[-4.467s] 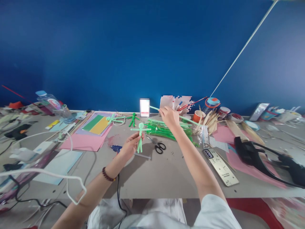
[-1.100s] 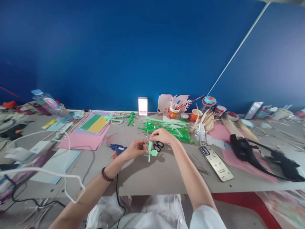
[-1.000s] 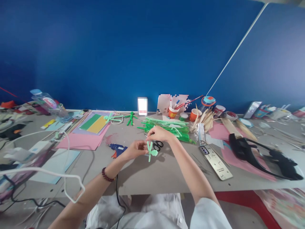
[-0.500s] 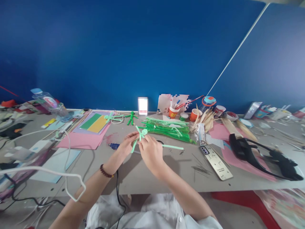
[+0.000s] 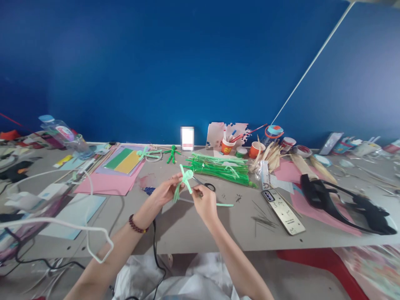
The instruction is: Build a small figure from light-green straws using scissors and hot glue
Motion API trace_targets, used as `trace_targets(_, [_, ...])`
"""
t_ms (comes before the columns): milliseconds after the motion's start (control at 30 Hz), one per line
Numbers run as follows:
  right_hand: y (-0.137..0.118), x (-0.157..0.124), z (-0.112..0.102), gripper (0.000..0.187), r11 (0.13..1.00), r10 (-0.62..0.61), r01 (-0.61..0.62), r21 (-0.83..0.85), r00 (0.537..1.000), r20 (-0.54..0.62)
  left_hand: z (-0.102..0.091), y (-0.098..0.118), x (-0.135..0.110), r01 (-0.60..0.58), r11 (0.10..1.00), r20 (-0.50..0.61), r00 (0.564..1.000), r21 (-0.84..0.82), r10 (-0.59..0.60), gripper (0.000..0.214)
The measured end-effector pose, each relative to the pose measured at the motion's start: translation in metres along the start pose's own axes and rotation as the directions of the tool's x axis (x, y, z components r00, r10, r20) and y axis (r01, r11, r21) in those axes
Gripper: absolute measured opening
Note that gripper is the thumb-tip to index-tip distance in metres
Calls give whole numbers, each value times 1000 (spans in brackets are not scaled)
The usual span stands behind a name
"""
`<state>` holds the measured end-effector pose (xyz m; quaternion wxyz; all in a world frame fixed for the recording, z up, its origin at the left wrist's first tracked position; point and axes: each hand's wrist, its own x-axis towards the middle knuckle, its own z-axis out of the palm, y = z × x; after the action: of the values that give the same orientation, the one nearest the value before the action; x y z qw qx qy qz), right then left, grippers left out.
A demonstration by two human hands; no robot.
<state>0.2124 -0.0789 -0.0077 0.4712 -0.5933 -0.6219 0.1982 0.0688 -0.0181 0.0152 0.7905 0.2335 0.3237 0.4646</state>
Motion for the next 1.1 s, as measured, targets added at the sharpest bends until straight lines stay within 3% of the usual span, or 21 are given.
trace_targets(133, [15,18,-8,19,983,148,-160,94,982,121,-2,0,-3,47,989,152,986,142,-69,15])
trace_targets(267, [30,40,-16,23,955,205,-255,155,939,277,-4,-7,-4,58,950,271,952,307,-146,14])
trace_targets(333, [34,52,-22,22,968,175,-228,106,914,366,-5,-12,-3,42,931,278,948,363,-152,15])
trace_targets(433, [30,70,-34,14,999,39,-47,10,920,390,-7,-16,0,7,893,258,956,450,-138,15])
trace_targets(500, [22,83,-41,11,998,-45,54,-9,893,447,-7,-17,2,-12,868,242,962,497,-126,15])
trace_targets(533, [18,90,-44,11,998,-53,65,-5,859,510,-7,-18,2,-14,857,237,963,516,-127,15])
trace_targets(667, [-3,113,-44,16,994,-34,100,-41,647,761,-5,-20,3,13,826,169,977,563,-130,21])
trace_targets(733, [-14,119,-40,15,983,10,141,-117,599,801,-5,-22,5,14,823,130,986,568,-107,23])
trace_targets(800, [-26,118,-35,14,951,36,216,-222,634,772,-7,-22,8,-4,834,93,994,552,-56,25])
trace_targets(900, [-43,102,-31,14,855,7,311,-415,793,609,-11,-21,13,-42,862,24,999,505,35,26])
trace_targets(933, [-47,95,-30,14,829,-15,325,-456,826,563,-12,-20,15,-56,876,7,998,480,60,26])
trace_targets(1100, [-54,51,-24,15,824,-87,275,-495,925,370,-17,-15,20,-131,961,-81,985,245,155,26])
